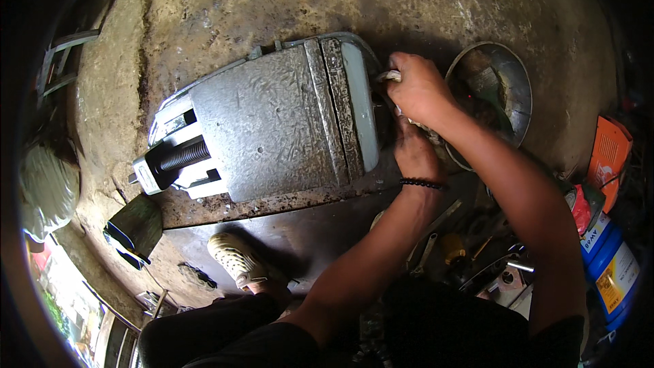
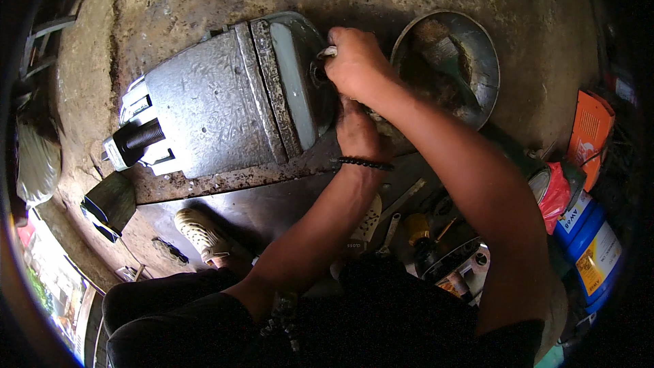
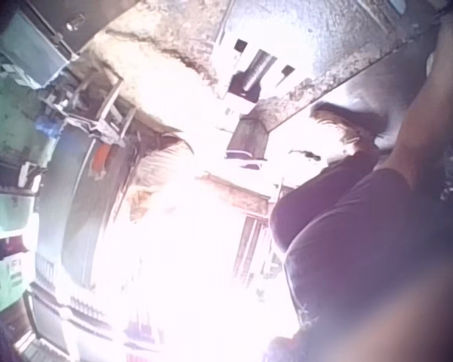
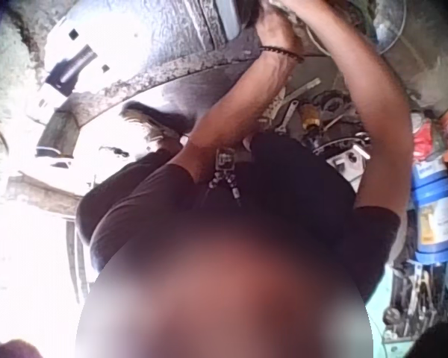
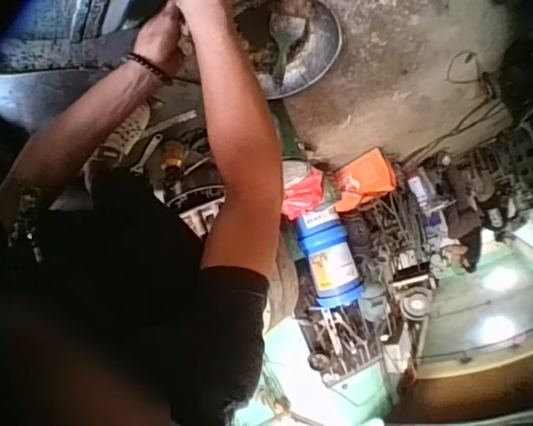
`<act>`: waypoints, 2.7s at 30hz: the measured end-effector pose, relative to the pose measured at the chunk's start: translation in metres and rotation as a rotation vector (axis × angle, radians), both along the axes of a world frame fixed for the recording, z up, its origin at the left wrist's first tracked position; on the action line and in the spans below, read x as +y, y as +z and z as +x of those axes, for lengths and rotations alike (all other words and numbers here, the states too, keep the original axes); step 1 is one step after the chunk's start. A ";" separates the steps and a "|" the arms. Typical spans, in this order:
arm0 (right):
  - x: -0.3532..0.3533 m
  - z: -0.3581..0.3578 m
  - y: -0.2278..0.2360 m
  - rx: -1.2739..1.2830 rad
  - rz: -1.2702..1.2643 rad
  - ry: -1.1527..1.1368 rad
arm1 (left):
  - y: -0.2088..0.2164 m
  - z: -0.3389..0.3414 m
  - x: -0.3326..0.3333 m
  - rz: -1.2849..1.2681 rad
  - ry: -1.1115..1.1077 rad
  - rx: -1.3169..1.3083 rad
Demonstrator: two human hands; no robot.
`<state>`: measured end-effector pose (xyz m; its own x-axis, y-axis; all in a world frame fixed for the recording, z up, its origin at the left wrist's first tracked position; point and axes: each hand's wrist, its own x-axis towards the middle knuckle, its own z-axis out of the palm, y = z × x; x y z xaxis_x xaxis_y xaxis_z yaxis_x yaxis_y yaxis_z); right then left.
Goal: The person sits on the floor and uses a cloth to wipe and clean the surfaces of a bench vise. They repeatedly rub the vise jaws and body, occasionally adjusting the cloth and repositioning the vise to access different areas.
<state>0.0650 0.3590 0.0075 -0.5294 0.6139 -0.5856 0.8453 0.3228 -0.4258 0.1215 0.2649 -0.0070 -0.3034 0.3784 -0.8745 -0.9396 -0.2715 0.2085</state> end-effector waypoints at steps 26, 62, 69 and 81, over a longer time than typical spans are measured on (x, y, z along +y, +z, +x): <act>-0.004 0.013 -0.008 0.086 0.082 -0.029 | 0.005 -0.009 -0.002 -0.153 -0.087 0.020; -0.018 0.017 -0.020 0.319 0.307 0.171 | -0.070 0.029 -0.015 0.078 0.019 -0.057; -0.014 0.038 0.001 0.206 0.326 0.049 | -0.038 0.035 -0.002 0.050 -0.100 0.211; -0.017 0.021 -0.018 0.242 0.299 0.145 | -0.024 -0.001 -0.010 -0.168 -0.416 0.369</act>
